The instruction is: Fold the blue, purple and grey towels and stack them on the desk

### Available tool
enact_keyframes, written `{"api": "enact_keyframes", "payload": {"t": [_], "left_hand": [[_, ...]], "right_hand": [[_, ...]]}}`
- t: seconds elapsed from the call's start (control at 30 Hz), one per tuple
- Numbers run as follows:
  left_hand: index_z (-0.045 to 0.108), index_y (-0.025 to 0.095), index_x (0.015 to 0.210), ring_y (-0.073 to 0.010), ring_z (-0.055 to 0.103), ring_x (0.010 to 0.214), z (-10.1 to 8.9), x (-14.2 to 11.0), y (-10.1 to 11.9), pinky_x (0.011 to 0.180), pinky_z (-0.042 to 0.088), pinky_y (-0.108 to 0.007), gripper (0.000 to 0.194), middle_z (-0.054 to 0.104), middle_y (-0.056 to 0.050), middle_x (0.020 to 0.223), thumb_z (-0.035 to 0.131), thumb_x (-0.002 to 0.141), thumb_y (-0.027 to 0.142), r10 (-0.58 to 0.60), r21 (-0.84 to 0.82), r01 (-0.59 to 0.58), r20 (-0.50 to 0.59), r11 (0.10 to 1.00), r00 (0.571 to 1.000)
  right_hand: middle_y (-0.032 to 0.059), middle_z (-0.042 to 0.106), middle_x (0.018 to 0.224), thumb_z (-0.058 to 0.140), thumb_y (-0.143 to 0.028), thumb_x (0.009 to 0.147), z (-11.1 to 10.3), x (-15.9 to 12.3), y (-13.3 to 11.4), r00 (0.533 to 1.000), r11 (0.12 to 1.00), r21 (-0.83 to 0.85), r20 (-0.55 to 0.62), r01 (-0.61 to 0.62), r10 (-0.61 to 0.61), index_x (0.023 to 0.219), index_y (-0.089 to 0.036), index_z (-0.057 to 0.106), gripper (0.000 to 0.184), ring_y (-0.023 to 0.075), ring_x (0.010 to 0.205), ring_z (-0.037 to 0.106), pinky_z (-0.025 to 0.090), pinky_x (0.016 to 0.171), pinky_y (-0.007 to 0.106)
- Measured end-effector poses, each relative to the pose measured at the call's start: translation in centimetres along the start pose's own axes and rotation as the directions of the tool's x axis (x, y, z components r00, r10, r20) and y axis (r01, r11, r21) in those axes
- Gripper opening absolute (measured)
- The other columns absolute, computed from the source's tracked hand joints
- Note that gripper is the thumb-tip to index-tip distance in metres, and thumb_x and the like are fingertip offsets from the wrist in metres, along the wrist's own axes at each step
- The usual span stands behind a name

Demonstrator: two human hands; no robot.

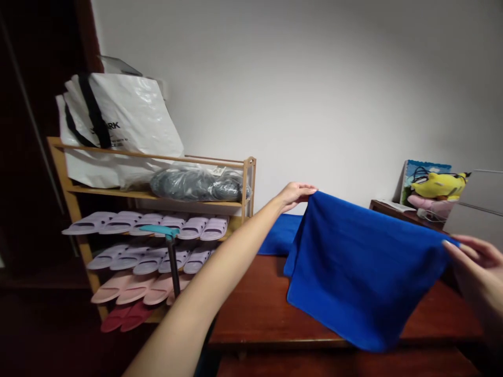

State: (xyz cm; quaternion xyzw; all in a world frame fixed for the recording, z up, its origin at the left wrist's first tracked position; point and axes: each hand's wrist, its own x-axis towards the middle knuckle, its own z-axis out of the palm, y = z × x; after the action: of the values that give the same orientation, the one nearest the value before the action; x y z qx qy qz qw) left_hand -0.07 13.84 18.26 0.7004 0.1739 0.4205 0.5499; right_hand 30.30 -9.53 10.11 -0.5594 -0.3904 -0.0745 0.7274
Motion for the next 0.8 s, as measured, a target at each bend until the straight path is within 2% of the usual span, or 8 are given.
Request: {"api": "enact_keyframes", "payload": {"t": [0.1,0.17,0.3,0.4,0.57,0.67,0.8], "left_hand": [[0.066,0.008,0.094,-0.0087,0.061,0.073,-1.4,-1.9,2.6,0.072,0.045,-0.022,0.023,0.065,-0.005,0.082,0.071,0.072,0.004,0.031,-0.024,-0.031,0.006,0.999,1.000],[0.066,0.008,0.093,-0.0078,0.060,0.070,-2.3,-2.9,3.8,0.069,0.045,-0.021,0.025,0.064,-0.003,0.078,0.071,0.070,0.000,0.036,-0.009,-0.036,0.001,0.999,0.999],[0.066,0.008,0.087,-0.0080,0.058,0.061,-3.7,-4.4,5.4,0.064,0.045,-0.022,0.014,0.061,0.000,0.065,0.068,0.074,0.001,0.012,0.151,-0.004,-0.055,0.988,0.998],[0.064,0.010,0.080,-0.0081,0.055,0.049,-4.3,-5.1,5.7,0.057,0.045,-0.023,0.009,0.058,0.002,0.056,0.065,0.076,0.002,-0.008,0.228,0.036,-0.124,0.973,0.992],[0.058,0.014,0.077,-0.0101,0.055,0.044,-5.0,-5.6,5.5,0.051,0.047,-0.024,0.010,0.055,0.004,0.050,0.064,0.079,0.007,-0.067,0.211,0.118,-0.233,0.970,0.970],[0.056,0.013,0.073,-0.0102,0.057,0.048,-5.4,-5.4,5.4,0.053,0.049,-0.024,0.012,0.057,0.002,0.054,0.065,0.080,0.009,-0.083,0.158,0.133,-0.289,0.978,0.954],[0.060,0.010,0.072,-0.0107,0.060,0.057,-5.9,-5.2,5.6,0.061,0.051,-0.026,0.012,0.062,-0.002,0.064,0.072,0.073,0.006,-0.081,0.132,0.121,-0.276,0.984,0.958]], "right_hand": [[0.0142,0.066,0.106,0.078,-0.034,0.063,2.3,2.7,-2.2,0.992,0.977,0.211,0.124,-0.011,-0.015,0.109,-0.015,0.064,0.051,0.0183,0.090,0.064,0.048,0.086,0.030],[0.0151,0.063,0.112,0.076,-0.032,0.066,3.6,3.6,-3.3,0.979,0.961,0.278,0.198,-0.003,-0.055,0.109,-0.013,0.063,0.049,0.0159,0.093,0.062,0.046,0.087,0.028],[0.0134,0.066,0.100,0.074,-0.033,0.067,5.4,4.3,-4.7,0.958,0.967,0.238,0.287,-0.095,0.023,0.113,-0.013,0.063,0.052,0.0042,0.067,0.056,0.043,0.063,0.018],[0.0110,0.066,0.088,0.075,-0.036,0.065,6.6,4.4,-5.5,0.946,0.970,0.206,0.320,-0.125,0.054,0.114,-0.013,0.064,0.055,0.0015,0.056,0.048,0.037,0.050,0.017],[0.0089,0.066,0.082,0.071,-0.041,0.068,8.4,3.9,-6.6,0.946,0.997,0.069,0.323,-0.047,0.022,0.108,-0.013,0.067,0.049,0.0031,0.055,0.048,0.039,0.053,0.021],[0.0090,0.067,0.083,0.071,-0.040,0.067,9.2,3.9,-7.0,0.939,0.995,0.064,0.340,-0.077,0.051,0.105,-0.010,0.068,0.049,0.0053,0.062,0.052,0.041,0.059,0.023],[0.0119,0.066,0.089,0.070,-0.040,0.067,10.2,4.3,-7.1,0.926,0.984,0.095,0.363,-0.148,0.104,0.105,-0.005,0.066,0.052,0.0051,0.063,0.054,0.041,0.059,0.022]]}}
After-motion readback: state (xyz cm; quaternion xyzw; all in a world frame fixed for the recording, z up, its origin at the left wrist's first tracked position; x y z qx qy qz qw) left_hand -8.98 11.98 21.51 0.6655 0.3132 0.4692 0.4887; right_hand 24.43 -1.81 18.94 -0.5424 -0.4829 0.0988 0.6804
